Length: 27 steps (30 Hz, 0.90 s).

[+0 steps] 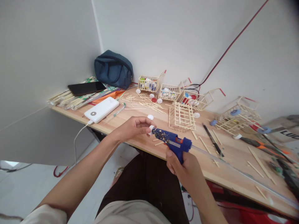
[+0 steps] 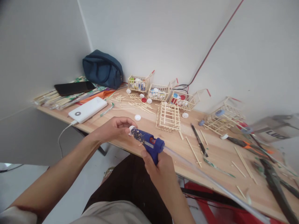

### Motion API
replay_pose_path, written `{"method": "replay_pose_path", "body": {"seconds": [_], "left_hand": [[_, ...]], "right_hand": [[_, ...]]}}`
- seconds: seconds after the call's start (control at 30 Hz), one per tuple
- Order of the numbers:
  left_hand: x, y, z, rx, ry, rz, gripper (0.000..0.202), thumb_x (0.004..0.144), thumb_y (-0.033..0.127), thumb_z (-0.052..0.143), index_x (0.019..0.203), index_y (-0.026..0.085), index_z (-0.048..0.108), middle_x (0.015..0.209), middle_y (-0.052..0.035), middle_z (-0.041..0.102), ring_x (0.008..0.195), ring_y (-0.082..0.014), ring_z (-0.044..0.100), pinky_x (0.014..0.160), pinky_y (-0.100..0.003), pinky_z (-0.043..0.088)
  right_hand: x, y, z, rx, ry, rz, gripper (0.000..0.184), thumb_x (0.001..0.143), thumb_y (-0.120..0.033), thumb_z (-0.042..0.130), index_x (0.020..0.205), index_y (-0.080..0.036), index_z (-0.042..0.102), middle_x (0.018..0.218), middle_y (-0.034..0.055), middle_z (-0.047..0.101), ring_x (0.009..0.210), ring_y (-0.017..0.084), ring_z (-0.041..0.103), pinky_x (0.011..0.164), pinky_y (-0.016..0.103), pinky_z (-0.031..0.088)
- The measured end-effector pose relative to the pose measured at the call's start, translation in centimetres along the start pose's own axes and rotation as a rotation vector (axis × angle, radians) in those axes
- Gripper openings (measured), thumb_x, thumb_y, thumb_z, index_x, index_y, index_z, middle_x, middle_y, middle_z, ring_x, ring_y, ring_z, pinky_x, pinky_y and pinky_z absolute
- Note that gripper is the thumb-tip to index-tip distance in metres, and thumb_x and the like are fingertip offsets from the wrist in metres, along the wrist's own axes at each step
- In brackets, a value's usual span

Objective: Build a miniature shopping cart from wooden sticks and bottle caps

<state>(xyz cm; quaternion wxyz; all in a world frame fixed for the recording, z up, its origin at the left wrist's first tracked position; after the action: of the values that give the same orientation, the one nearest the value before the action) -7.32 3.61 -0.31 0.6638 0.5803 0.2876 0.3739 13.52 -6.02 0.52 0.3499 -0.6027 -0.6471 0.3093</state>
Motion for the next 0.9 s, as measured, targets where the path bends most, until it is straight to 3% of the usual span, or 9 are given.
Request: {"method": "replay_pose_path", "body": {"seconds": [0.1,0.17,0.3,0.43,0.5,0.7,0.83,0.9], "left_hand": [[-0.1,0.3,0.3,0.061,0.024,0.038,0.035,0.07,0.025,0.079,0.102,0.015,0.068,0.101,-0.0069,0.067,0.092,-0.0166,0.062,0.083,-0.028,0.047],[-0.1,0.4,0.4,0.077,0.044,0.065,0.034,0.07,0.022,0.079,0.101,0.014,0.068,0.103,-0.0075,0.066,0.094,-0.0173,0.062,0.085,-0.029,0.048],[0.0,0.5,0.2,0.046,0.1,0.097,0.023,0.075,0.025,0.074,0.093,0.012,0.065,0.092,-0.0065,0.067,0.088,-0.0163,0.064,0.088,-0.033,0.048],[-0.1,0.9,0.2,0.032,0.027,0.114,0.048,0.073,0.023,0.075,0.117,0.02,0.056,0.113,-0.0084,0.059,0.099,-0.0176,0.06,0.09,-0.036,0.048],[-0.1,0.9,0.5,0.057,0.02,0.104,0.056,0.07,0.023,0.078,0.121,0.023,0.053,0.115,-0.0077,0.057,0.099,-0.0172,0.059,0.088,-0.034,0.049],[0.0,1.0,1.5,0.118,0.099,0.064,0.034,0.069,0.024,0.078,0.098,0.013,0.063,0.094,-0.005,0.063,0.084,-0.0135,0.06,0.08,-0.029,0.047],[-0.2,1.3,1.1,0.137,0.031,0.053,0.032,0.071,0.019,0.077,0.1,0.013,0.066,0.099,-0.0069,0.066,0.086,-0.0144,0.061,0.079,-0.027,0.046],[-0.2,1.2,0.4,0.124,0.056,0.074,0.033,0.069,0.018,0.078,0.099,0.013,0.066,0.101,-0.0073,0.067,0.088,-0.015,0.062,0.081,-0.028,0.046]], "right_hand": [[-0.4,0.5,1.0,0.396,-0.11,0.18,0.045,0.086,-0.062,0.05,0.071,-0.02,0.048,0.048,-0.0054,0.042,0.039,0.009,0.038,0.039,0.021,0.027],[-0.5,0.7,1.1,0.5,-0.118,0.217,0.045,0.086,-0.063,0.052,0.075,-0.019,0.047,0.052,-0.0063,0.042,0.04,0.007,0.037,0.039,0.02,0.024],[-0.5,1.1,0.4,0.476,-0.096,0.198,0.044,0.087,-0.061,0.052,0.074,-0.019,0.047,0.053,-0.0054,0.043,0.042,0.007,0.039,0.04,0.02,0.025],[-0.3,1.3,0.1,0.463,-0.084,0.192,0.045,0.088,-0.06,0.051,0.072,-0.019,0.046,0.053,-0.0052,0.043,0.042,0.007,0.038,0.041,0.02,0.025],[-0.3,1.3,0.2,0.477,-0.092,0.192,0.044,0.088,-0.06,0.05,0.074,-0.019,0.046,0.053,-0.0055,0.043,0.042,0.007,0.038,0.041,0.02,0.025],[-0.2,1.1,0.4,0.451,-0.104,0.191,0.045,0.086,-0.061,0.053,0.072,-0.019,0.045,0.052,-0.005,0.044,0.042,0.007,0.038,0.041,0.021,0.026],[-0.1,1.0,0.0,0.512,-0.134,0.225,0.045,0.085,-0.062,0.054,0.073,-0.019,0.044,0.054,-0.0063,0.042,0.041,0.006,0.037,0.039,0.019,0.022],[-0.1,0.8,-0.4,0.536,-0.139,0.226,0.046,0.084,-0.062,0.056,0.073,-0.019,0.045,0.054,-0.0068,0.041,0.04,0.005,0.037,0.038,0.018,0.021]]}}
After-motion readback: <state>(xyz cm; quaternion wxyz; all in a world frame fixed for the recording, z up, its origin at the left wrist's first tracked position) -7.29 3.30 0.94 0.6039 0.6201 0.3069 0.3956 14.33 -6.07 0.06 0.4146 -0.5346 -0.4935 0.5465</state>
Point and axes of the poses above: each hand's wrist, its own x-axis towards the middle knuckle, its own z-axis out of the palm, y = z × x, the point moved 1 cm from there along x, towards the middle knuckle
